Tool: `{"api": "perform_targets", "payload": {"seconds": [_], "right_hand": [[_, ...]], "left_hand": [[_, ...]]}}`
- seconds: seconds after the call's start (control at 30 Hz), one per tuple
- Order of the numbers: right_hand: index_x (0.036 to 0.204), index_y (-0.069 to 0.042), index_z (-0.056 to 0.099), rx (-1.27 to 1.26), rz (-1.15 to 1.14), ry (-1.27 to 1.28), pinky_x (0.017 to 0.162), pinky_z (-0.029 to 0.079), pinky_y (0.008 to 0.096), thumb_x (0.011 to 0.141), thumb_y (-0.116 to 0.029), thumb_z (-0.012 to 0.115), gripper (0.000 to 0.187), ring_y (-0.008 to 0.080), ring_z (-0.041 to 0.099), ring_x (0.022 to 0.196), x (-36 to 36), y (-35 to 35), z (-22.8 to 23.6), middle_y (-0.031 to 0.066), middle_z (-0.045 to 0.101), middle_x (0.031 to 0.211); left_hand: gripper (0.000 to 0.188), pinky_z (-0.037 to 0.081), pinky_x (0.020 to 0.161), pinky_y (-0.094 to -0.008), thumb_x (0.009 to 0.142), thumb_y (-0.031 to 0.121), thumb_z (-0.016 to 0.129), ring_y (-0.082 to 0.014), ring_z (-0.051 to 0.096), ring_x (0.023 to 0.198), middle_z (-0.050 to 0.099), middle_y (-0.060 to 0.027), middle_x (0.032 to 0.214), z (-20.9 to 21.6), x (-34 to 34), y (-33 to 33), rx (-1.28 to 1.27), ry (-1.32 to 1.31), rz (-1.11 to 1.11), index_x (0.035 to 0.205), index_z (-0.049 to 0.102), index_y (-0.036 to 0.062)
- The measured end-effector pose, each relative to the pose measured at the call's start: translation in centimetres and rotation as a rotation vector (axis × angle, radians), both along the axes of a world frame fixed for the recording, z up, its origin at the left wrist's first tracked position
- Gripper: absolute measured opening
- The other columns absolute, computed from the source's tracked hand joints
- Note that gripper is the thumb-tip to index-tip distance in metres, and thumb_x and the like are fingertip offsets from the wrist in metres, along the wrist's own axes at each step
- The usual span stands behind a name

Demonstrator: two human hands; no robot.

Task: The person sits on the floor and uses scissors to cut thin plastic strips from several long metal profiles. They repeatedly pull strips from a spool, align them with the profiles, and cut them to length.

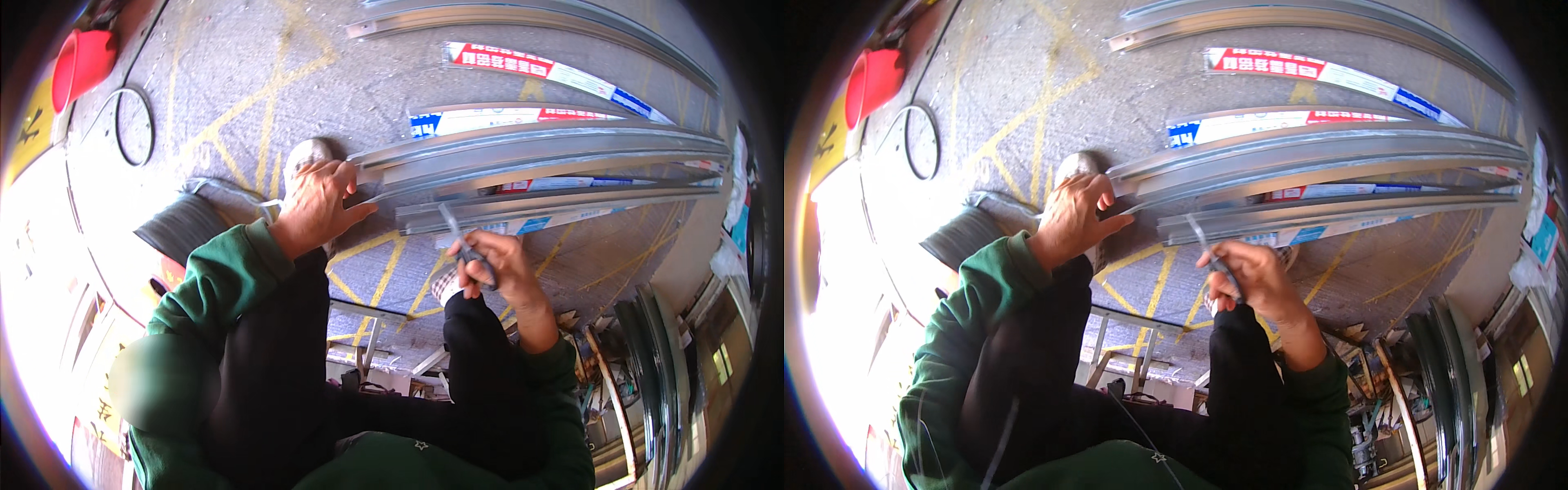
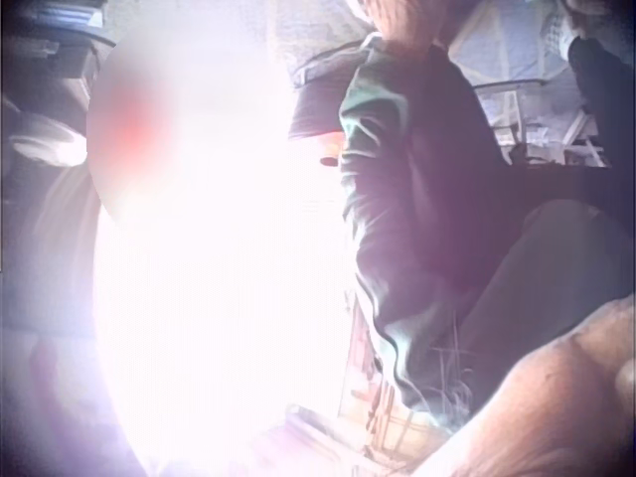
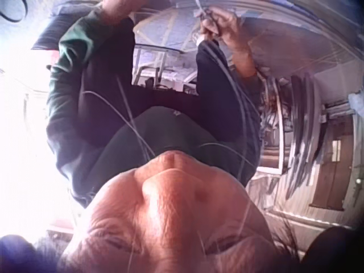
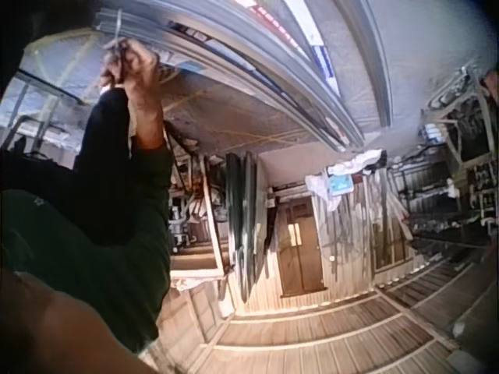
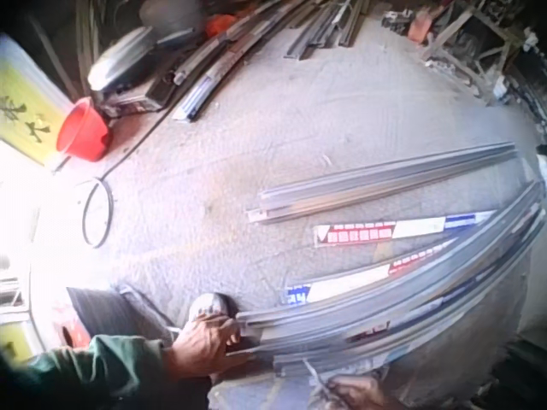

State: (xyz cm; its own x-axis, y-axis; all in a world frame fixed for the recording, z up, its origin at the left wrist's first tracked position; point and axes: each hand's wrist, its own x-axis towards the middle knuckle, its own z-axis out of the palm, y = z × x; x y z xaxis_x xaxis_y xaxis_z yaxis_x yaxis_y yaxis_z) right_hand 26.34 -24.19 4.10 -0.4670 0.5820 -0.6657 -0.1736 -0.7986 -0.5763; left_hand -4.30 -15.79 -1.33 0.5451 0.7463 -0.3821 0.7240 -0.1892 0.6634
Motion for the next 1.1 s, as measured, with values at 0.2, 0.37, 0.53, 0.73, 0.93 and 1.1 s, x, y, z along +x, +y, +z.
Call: {"api": "perform_targets", "payload": {"seconds": [0.2,0.37,0.53,0.73,0.93,1.1], "right_hand": [[0.099,0.001,0.063,-0.109,0.228,-0.031,0.053,0.047,0.0203,0.097,-0.022,0.068,0.024,0.0067,0.062,0.061,-4.6,0.6,-1.9,0.0004,0.064,0.073],[0.092,0.0,0.062,-0.064,0.275,-0.085,0.056,0.048,0.0231,0.097,-0.026,0.068,0.027,0.0055,0.057,0.063,-6.8,2.0,-3.2,-0.0014,0.059,0.073],[0.089,0.0,0.06,0.015,0.192,-0.17,0.058,0.046,0.024,0.097,-0.03,0.068,0.032,0.005,0.051,0.063,-7.9,2.3,-4.0,-0.0029,0.053,0.069],[0.085,-0.001,0.058,0.046,0.135,-0.179,0.053,0.039,0.0265,0.097,-0.029,0.069,0.032,0.0051,0.043,0.059,-8.4,0.9,-5.1,-0.004,0.048,0.064],[0.085,0.001,0.057,0.268,0.168,-0.339,0.05,0.033,0.0302,0.093,-0.03,0.072,0.035,0.0085,0.039,0.055,-8.9,0.2,-5.6,0.0022,0.047,0.06],[0.093,0.001,0.057,0.438,0.298,-0.496,0.052,0.039,0.033,0.093,-0.028,0.072,0.033,0.0148,0.048,0.053,-8.9,0.7,-5.2,0.0093,0.051,0.062]], "left_hand": [[0.027,0.053,0.073,-0.0313,0.094,0.025,0.07,-0.0156,0.068,0.082,0.072,-0.0092,0.087,-1.4,-1.2,-1.5,-0.561,-0.206,0.096,0.102,0.07,-0.001],[0.021,0.053,0.07,-0.0283,0.098,0.017,0.063,-0.012,0.068,0.076,0.072,-0.0074,0.08,-2.1,-1.0,-1.5,-0.626,-0.256,0.151,0.096,0.072,-0.0016],[0.021,0.053,0.063,-0.0309,0.095,0.021,0.064,-0.014,0.069,0.066,0.074,-0.0048,0.076,-1.7,-0.8,-1.5,-0.583,-0.269,0.142,0.09,0.073,0.003],[0.019,0.052,0.066,-0.0289,0.095,0.017,0.062,-0.0112,0.067,0.072,0.073,-0.0053,0.078,-1.2,-0.7,-0.9,-0.626,-0.217,0.082,0.092,0.072,0.0007],[0.016,0.052,0.066,-0.0294,0.095,0.015,0.064,-0.0114,0.066,0.071,0.072,-0.0057,0.077,-1.1,-0.3,-1.1,-0.62,-0.265,0.09,0.091,0.072,0.0013],[0.016,0.052,0.066,-0.0293,0.094,0.014,0.064,-0.0109,0.066,0.071,0.072,-0.0067,0.077,-1.2,-0.3,-1.2,-0.618,-0.256,0.087,0.09,0.071,-0.0009]]}}
